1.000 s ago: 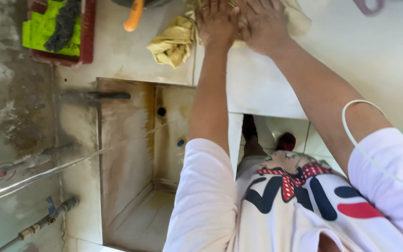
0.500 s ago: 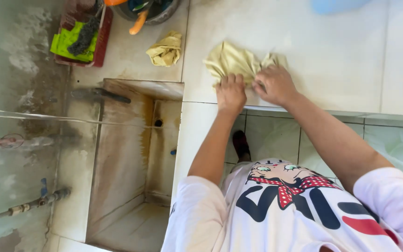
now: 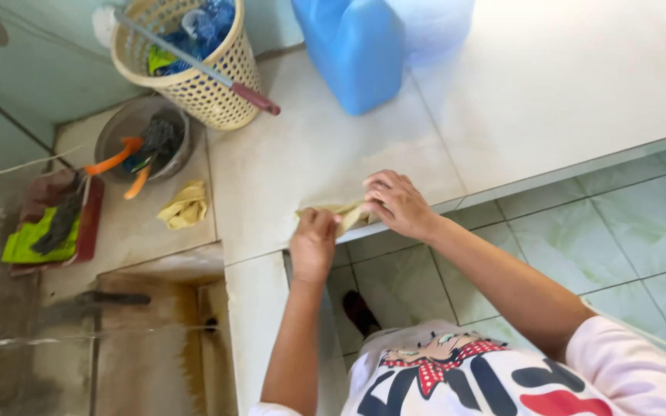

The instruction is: Cleaning and wiping down tiled countertops and edges using a damp cloth.

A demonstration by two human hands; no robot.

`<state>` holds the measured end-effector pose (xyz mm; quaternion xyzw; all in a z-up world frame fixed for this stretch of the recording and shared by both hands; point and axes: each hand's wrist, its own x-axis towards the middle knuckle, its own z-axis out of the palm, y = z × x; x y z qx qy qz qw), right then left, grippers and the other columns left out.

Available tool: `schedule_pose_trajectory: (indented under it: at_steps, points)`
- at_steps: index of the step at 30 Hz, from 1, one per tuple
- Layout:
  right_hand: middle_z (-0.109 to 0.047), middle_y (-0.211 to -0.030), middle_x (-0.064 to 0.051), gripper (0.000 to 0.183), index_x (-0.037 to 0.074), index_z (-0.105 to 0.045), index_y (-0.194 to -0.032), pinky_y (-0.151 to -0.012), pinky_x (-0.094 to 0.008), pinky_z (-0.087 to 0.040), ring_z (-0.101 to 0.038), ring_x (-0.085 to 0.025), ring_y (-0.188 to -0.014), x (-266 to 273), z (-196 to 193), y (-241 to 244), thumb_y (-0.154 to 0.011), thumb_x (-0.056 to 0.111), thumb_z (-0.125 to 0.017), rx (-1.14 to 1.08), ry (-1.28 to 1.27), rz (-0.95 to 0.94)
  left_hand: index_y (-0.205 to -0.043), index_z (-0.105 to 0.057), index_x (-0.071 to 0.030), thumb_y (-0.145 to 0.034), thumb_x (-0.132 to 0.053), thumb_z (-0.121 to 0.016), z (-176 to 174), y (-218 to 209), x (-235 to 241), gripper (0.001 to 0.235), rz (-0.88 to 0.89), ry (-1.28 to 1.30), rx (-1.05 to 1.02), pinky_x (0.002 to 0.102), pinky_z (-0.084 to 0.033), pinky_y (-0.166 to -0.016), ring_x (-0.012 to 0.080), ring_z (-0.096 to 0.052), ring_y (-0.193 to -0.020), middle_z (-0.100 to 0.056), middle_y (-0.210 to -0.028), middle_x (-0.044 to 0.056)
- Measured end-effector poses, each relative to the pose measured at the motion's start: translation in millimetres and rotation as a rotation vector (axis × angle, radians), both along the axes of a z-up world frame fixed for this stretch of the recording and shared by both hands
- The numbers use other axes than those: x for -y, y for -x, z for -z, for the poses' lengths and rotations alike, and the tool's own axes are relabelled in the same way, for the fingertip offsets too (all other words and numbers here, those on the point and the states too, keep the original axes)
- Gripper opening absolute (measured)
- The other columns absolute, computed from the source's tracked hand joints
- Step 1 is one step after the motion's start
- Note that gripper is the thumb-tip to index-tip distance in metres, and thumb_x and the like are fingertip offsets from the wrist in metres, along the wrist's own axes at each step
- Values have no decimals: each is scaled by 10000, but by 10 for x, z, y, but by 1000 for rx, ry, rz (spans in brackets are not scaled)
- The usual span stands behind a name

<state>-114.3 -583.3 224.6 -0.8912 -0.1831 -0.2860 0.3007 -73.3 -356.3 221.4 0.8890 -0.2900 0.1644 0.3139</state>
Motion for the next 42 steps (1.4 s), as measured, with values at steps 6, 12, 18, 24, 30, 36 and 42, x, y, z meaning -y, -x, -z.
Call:
schedule_pose_trajectory:
  at_steps: [6,12,18,24,30,36,42]
  points:
    - [-709,-1137,-8,172,115,-688,-1063,-1016,-442,-453,-656,-222,-1117,22,-256,-647,-1061,287,-683,-191,15,196,-960,-695,-119,-927,-215,-730,-395,-604,241,107,-151,4,77,502,-516,-747,323,-654,-910,-663,-984,84]
    - [-625,-1245,-102,307,116,-676,-1264,-1054,-509,-410,-563,-314,-1226,-171,800,-829,-966,177,-640,-175,173,89,-1228,-690,-118,-971,-319,-623,836,-784,443,333,-172,-403,-86,690,-137,-1212,303,-380,-1479,-510,-1523,134]
    - [-456,-1528,-188,555,-6,-507,-1419,-1192,-490,-282,-393,-358,-1426,-280,1058,-1247,-903,180,-590,-464,167,61,-1519,-454,-25,-997,-218,-523,1519,-1194,465,560,-52,-289,-172,562,-150,-1240,309,-292,-1545,-418,-1604,144]
    - [-190,-1696,-125,617,40,-272,-1592,-1211,-500,-181,-157,-269,-1561,-128,934,-2656,-1016,195,-428,-708,199,128,-1506,-456,17,-971,-214,-536,1685,-2802,831,588,-7,-231,-125,534,-153,-1240,322,-294,-1529,-425,-1604,173]
    - [-188,-1717,-82,610,78,-261,-1603,-1244,-505,-180,-142,-243,-1586,71,1174,-3630,-1031,242,-393,-630,195,199,-1507,-480,26,-1018,-251,-536,1538,-3822,1034,566,31,-268,-27,497,-232,-1271,308,-320,-1546,-464,-1587,164]
    - [-167,-1708,-119,613,85,-265,-1605,-1216,-517,-184,-140,-261,-1562,236,1519,-3830,-1044,283,-410,-634,195,157,-1522,-488,-39,-1014,-275,-477,1862,-4071,1011,560,77,-250,-45,524,-220,-1241,318,-315,-1538,-419,-1628,142]
    - [-487,-1551,-101,496,117,-642,-1309,-1121,-549,-327,-412,-302,-1412,279,1583,-3157,-874,352,-684,-346,254,191,-1489,-506,-157,-1019,-444,-416,1614,-3462,936,558,12,-527,-162,624,-119,-1227,297,-315,-1496,-394,-1602,87]
